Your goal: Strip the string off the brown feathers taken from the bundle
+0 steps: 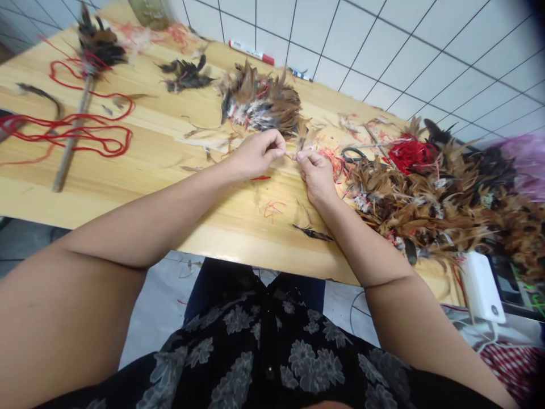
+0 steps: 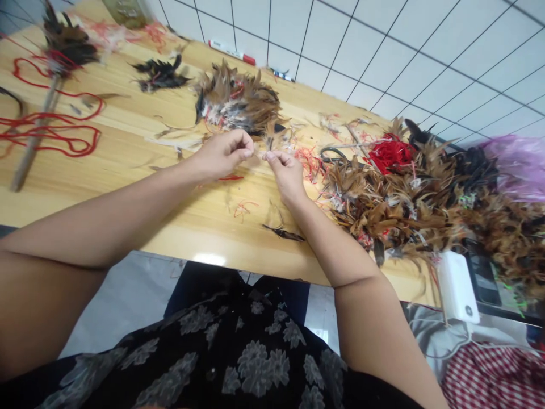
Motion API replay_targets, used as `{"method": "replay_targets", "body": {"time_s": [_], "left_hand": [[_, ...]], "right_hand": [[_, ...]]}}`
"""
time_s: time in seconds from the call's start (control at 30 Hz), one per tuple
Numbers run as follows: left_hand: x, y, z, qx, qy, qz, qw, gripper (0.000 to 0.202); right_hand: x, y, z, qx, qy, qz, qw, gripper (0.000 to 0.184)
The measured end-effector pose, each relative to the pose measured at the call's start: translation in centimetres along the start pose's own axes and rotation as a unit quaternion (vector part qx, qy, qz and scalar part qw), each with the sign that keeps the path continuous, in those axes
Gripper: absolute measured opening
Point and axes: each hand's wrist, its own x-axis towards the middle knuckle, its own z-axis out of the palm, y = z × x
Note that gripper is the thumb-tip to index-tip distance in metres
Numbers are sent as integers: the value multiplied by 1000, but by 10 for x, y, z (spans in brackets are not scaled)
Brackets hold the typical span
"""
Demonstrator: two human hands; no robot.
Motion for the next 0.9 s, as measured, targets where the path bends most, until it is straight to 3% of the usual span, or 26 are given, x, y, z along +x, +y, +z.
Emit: {"method": "replay_targets", "body": {"time_s": [0.1,0.23,0.4,0.6,0.73,0.9], "left_hand": [[-2,3,4,-140,42,-63,987,24],[-3,5,13,-233,56,-117,964,24],[-6,10,19,-250,45,-154,955,25],[-8,6,14,-185,23,-140,972,33],[-5,5,13,-186,69,-106,974,34],[-2,14,20,-258,99,-140,951,45]], "right_hand": [[0,3,2,-5,53,-16,998,63],[0,8,4,4,61,-19,998,64],[-1,8,7,8,52,-21,998,62],[-4,7,10,-10,57,-20,998,59],[-1,14,7,-14,52,-32,998,60],[5,26,2,-8,38,-64,997,59]]}}
